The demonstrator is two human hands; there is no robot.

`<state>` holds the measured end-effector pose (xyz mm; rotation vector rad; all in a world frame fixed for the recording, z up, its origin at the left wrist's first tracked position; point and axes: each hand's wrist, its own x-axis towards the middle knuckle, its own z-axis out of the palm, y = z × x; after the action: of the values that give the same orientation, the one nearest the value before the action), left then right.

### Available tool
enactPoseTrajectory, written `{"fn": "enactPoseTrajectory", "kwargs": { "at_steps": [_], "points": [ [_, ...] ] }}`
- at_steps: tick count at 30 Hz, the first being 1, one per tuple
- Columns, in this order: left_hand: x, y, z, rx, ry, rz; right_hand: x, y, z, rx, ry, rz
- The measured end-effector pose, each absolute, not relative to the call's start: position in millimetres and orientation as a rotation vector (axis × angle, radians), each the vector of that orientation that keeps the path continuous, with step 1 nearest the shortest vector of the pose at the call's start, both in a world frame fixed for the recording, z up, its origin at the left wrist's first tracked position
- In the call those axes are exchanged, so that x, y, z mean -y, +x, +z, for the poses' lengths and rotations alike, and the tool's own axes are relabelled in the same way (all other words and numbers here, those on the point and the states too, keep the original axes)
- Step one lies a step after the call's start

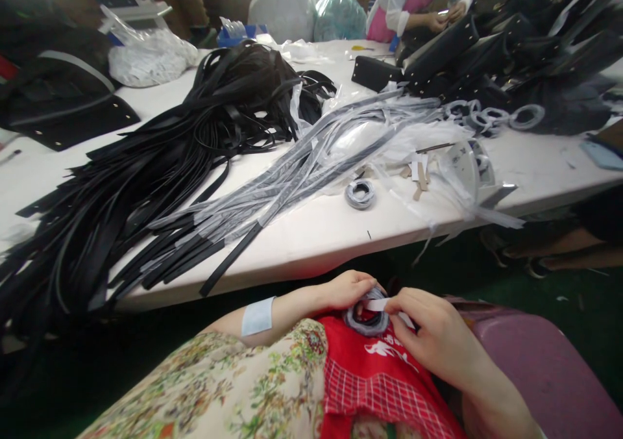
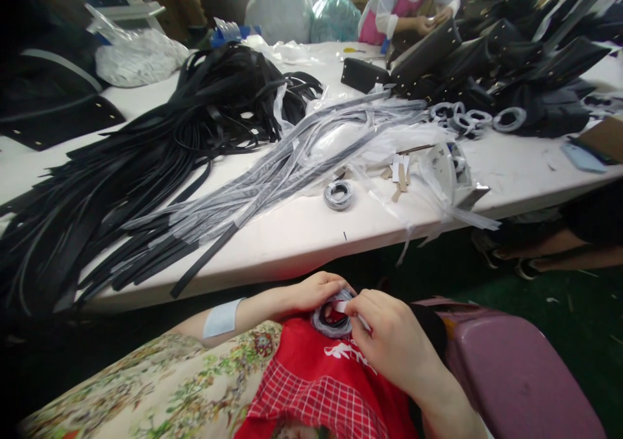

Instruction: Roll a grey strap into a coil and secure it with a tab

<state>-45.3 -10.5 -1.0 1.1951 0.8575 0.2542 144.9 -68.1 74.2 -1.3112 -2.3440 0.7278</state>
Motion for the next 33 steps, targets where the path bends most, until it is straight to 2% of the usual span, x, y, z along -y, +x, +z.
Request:
{"fn": "enactPoseTrajectory", "kwargs": {
  "at_steps": [11, 19, 24, 28, 33],
  "points": [
    [8, -48, 0, -0.892, 1.368, 0.298, 65, 139, 88, 2.295, -1.202, 0.987],
    [9, -47, 0, -0.880, 1.306, 0.265, 52, 133, 60, 2.276, -1.373, 0.806],
    [7, -50, 5, -0.792, 1.356, 0.361, 38, 137, 41, 1.945, -1.594, 1.064],
    [11, -51, 5, -0.786, 1.499, 0.421, 32, 138, 20, 1.544, -1.561, 1.367],
    [17, -51, 7, -0.838, 1.634, 0.460, 31, 144, -2, 1.417, -1.622, 1.293]
  ]
}}
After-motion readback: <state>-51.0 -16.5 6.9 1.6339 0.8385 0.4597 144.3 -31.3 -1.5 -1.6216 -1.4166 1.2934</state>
